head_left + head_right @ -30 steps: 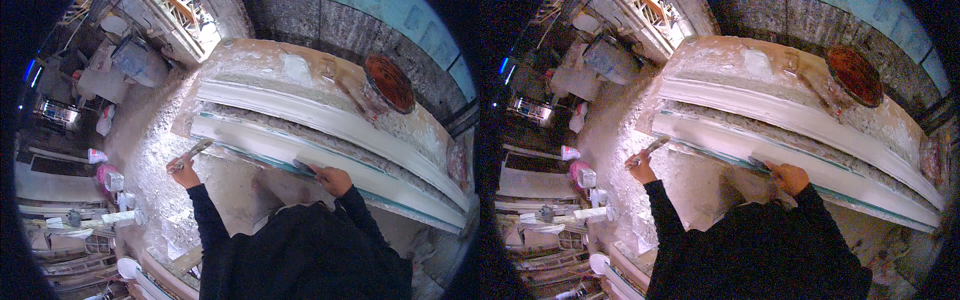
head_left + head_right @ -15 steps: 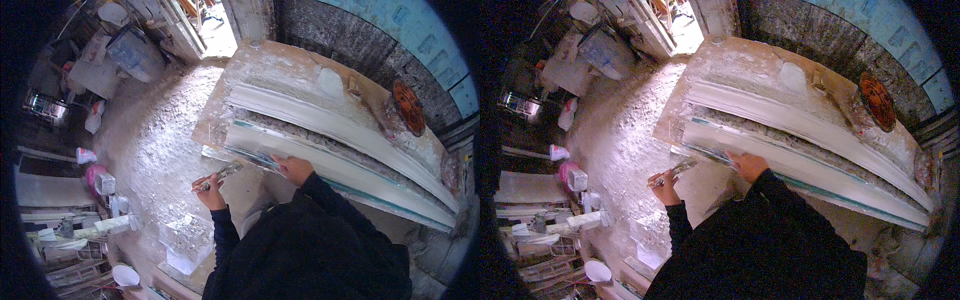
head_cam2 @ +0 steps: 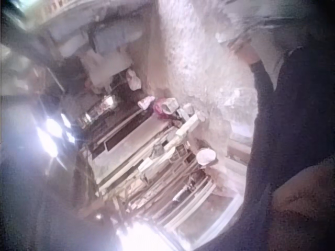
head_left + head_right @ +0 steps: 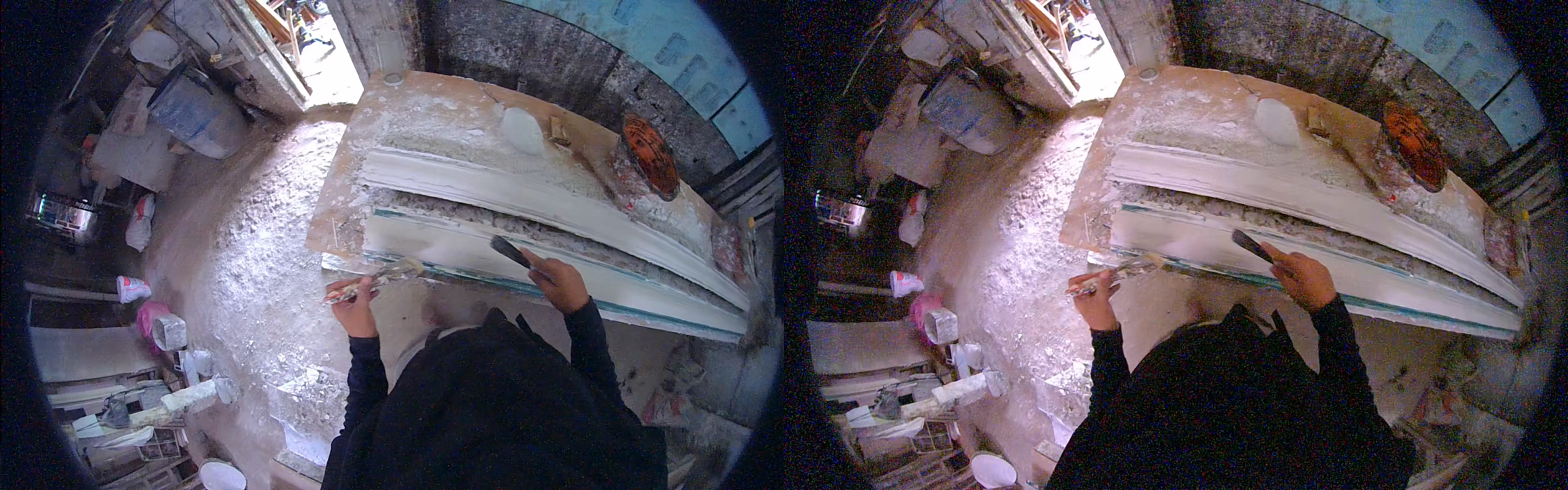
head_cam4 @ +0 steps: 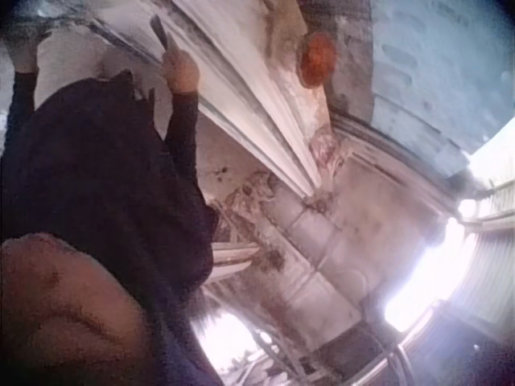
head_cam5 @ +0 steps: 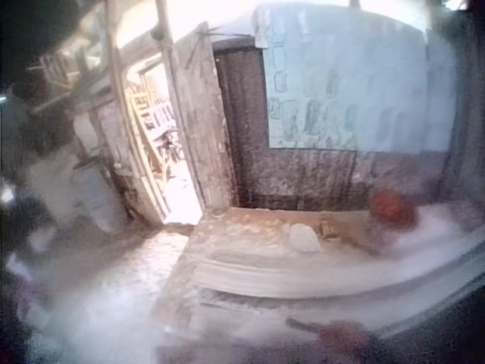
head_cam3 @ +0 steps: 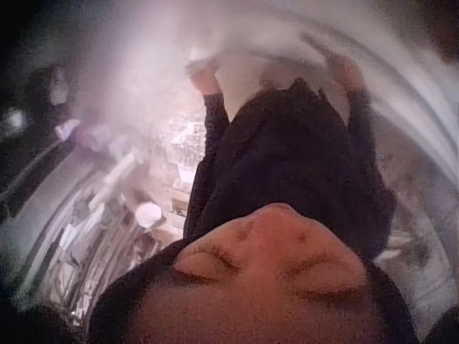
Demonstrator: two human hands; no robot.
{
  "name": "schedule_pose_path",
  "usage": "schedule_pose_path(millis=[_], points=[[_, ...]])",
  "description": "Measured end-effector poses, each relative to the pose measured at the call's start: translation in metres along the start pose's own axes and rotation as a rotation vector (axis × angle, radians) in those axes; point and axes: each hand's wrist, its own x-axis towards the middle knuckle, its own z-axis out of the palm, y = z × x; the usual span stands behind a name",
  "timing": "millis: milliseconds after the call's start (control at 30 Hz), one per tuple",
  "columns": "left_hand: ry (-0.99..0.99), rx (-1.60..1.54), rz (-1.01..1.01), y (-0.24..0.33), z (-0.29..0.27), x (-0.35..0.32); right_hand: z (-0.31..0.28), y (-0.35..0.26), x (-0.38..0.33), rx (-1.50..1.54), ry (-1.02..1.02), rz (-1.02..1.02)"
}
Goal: The person applies a white putty-like substance to the edge of a long white molding piece using a putty knife. They repeatedly smooth the material along the length of the molding, occasionally adding more putty from a container.
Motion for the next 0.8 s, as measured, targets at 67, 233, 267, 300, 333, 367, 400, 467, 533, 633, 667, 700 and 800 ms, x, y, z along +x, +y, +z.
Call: schedule_pose_path(millis=[67,233,267,300,333,367,400,467,533,633,667,700,800], points=[[-0.063,0.052,-0.040,-0.013,0.022,-0.013,-0.004,0.021,-0.019,0.026,0.020,0.088],[-0.353,0.250,-0.163,-0.045,0.100,-0.068,-0.003,0.058,-0.043,0.175,0.083,0.247],[-0.398,0.242,-0.197,-0.053,0.109,-0.075,0.000,0.061,-0.043,0.196,0.105,0.207],[-0.440,0.233,-0.230,-0.065,0.114,-0.079,0.004,0.063,-0.042,0.216,0.126,0.164],[-0.485,0.224,-0.267,-0.077,0.117,-0.081,0.006,0.065,-0.041,0.236,0.148,0.127],[-0.458,0.274,-0.212,-0.087,0.116,-0.077,0.004,0.064,-0.041,0.216,0.108,0.141],[-0.428,0.323,-0.157,-0.095,0.109,-0.068,0.000,0.061,-0.041,0.196,0.066,0.152],[-0.329,0.348,-0.129,-0.083,0.105,-0.051,-0.002,0.071,-0.044,0.167,0.028,0.139],[-0.197,0.427,0.111,-0.082,0.060,-0.015,0.002,0.078,-0.046,0.147,0.012,0.036],[0.120,0.587,0.357,-0.032,0.028,0.012,0.002,0.090,-0.048,0.079,-0.042,-0.047],[0.235,0.694,0.597,-0.014,0.019,0.015,0.006,0.092,-0.047,0.066,-0.073,-0.076],[0.303,0.698,0.639,-0.004,0.001,0.019,0.015,0.096,-0.045,0.056,-0.107,-0.110],[0.474,0.386,0.601,0.019,-0.022,0.007,0.023,0.092,-0.038,0.002,-0.168,-0.135]])
